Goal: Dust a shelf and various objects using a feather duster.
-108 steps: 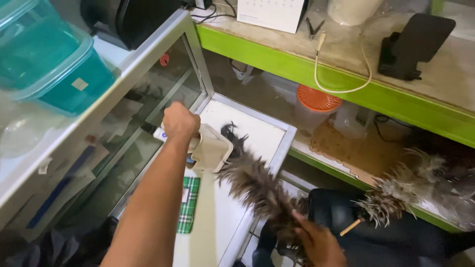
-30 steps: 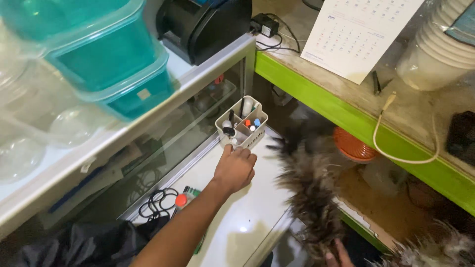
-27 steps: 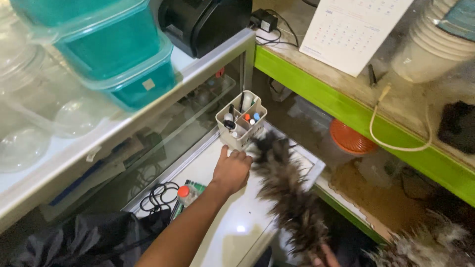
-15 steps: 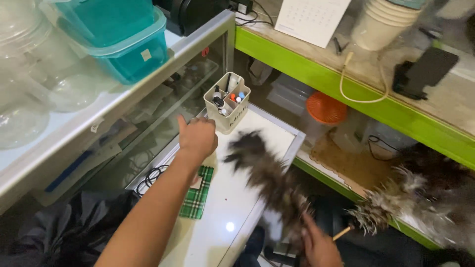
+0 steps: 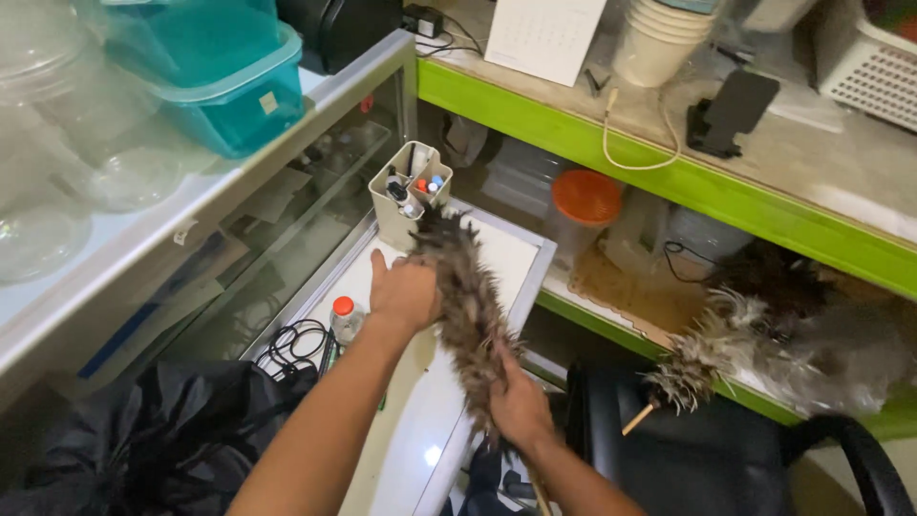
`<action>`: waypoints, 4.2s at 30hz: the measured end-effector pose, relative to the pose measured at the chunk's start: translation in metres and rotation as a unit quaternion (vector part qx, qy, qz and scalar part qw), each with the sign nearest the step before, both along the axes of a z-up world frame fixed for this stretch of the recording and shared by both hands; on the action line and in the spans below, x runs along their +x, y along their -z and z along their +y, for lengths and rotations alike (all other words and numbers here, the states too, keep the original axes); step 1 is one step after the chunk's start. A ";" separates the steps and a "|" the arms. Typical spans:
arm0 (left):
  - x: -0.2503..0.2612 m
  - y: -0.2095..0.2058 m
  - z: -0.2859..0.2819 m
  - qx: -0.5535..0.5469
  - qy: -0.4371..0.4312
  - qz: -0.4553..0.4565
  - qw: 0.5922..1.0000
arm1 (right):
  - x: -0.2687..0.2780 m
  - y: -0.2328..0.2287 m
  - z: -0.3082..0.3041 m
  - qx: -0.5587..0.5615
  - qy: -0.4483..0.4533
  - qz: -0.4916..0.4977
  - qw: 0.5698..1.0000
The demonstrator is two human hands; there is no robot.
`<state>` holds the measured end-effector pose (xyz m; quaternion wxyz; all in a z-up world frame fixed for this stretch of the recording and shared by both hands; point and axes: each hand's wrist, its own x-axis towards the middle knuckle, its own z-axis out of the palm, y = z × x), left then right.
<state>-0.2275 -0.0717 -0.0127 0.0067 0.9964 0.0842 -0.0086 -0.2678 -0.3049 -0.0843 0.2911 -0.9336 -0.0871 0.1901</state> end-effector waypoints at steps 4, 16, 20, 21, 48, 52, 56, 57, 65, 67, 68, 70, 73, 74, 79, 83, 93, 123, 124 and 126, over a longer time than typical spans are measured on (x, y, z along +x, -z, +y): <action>-0.012 -0.004 -0.023 -0.064 0.040 -0.020 0.997 | 0.019 -0.003 0.000 0.055 0.145 0.014 0.988; 0.036 -0.011 -0.067 -0.112 0.095 0.023 0.989 | -0.020 -0.045 -0.094 0.115 0.197 0.068 0.971; 0.052 -0.019 -0.091 -0.129 0.107 0.019 0.986 | -0.038 -0.054 -0.148 0.258 0.466 0.057 0.844; 0.058 -0.021 -0.100 -0.126 0.114 0.020 0.985 | -0.038 -0.034 -0.167 0.261 0.472 0.057 0.840; 0.196 -0.131 -0.360 -0.168 0.381 -0.161 0.895 | 0.085 -0.264 -0.360 -0.011 0.457 -0.154 0.876; 0.209 -0.113 -0.383 -0.139 0.355 -0.128 0.915 | 0.097 -0.237 -0.358 0.041 0.301 -0.195 0.933; 0.227 -0.083 -0.390 -0.101 0.340 -0.105 0.929 | 0.094 -0.241 -0.352 -0.018 0.218 -0.106 0.970; 0.228 -0.086 -0.391 -0.098 0.340 -0.104 0.930 | 0.100 -0.232 -0.369 -0.015 0.218 -0.105 0.970; 0.270 -0.104 -0.403 -0.118 0.378 -0.119 0.911 | 0.109 -0.240 -0.414 -0.086 0.438 -0.266 0.854; 0.284 -0.107 -0.411 -0.119 0.387 -0.115 0.907 | 0.115 -0.245 -0.396 -0.089 0.435 -0.221 0.868; 0.291 -0.107 -0.417 -0.120 0.390 -0.111 0.906 | 0.118 -0.247 -0.389 -0.090 0.426 -0.173 0.884; 0.309 -0.105 -0.425 -0.113 0.397 -0.103 0.905 | 0.122 -0.234 -0.367 -0.054 0.399 -0.173 0.899; 0.339 -0.101 -0.433 -0.077 0.404 -0.089 0.907 | 0.125 -0.212 -0.351 -0.019 0.337 -0.204 0.919; 0.347 -0.099 -0.432 -0.053 0.397 -0.084 0.912 | 0.125 -0.204 -0.346 -0.025 0.295 -0.232 0.927; 0.343 -0.108 -0.424 -0.073 0.398 -0.098 0.909 | 0.134 -0.221 -0.364 -0.032 0.405 -0.186 0.895; 0.346 -0.109 -0.426 -0.096 0.386 -0.099 0.912 | 0.136 -0.240 -0.352 -0.009 0.487 -0.206 0.849; 0.353 -0.098 -0.419 -0.031 0.395 -0.107 0.912 | 0.160 -0.205 -0.353 0.013 0.377 -0.177 0.909; 0.354 -0.086 -0.422 -0.107 0.403 -0.192 0.888 | 0.150 -0.193 -0.359 0.151 0.424 -0.180 0.875; 0.351 -0.090 -0.423 -0.112 0.396 -0.175 0.894 | 0.148 -0.198 -0.363 0.133 0.466 -0.200 0.851; 0.351 -0.095 -0.423 -0.116 0.389 -0.159 0.900 | 0.143 -0.206 -0.365 0.115 0.506 -0.221 0.826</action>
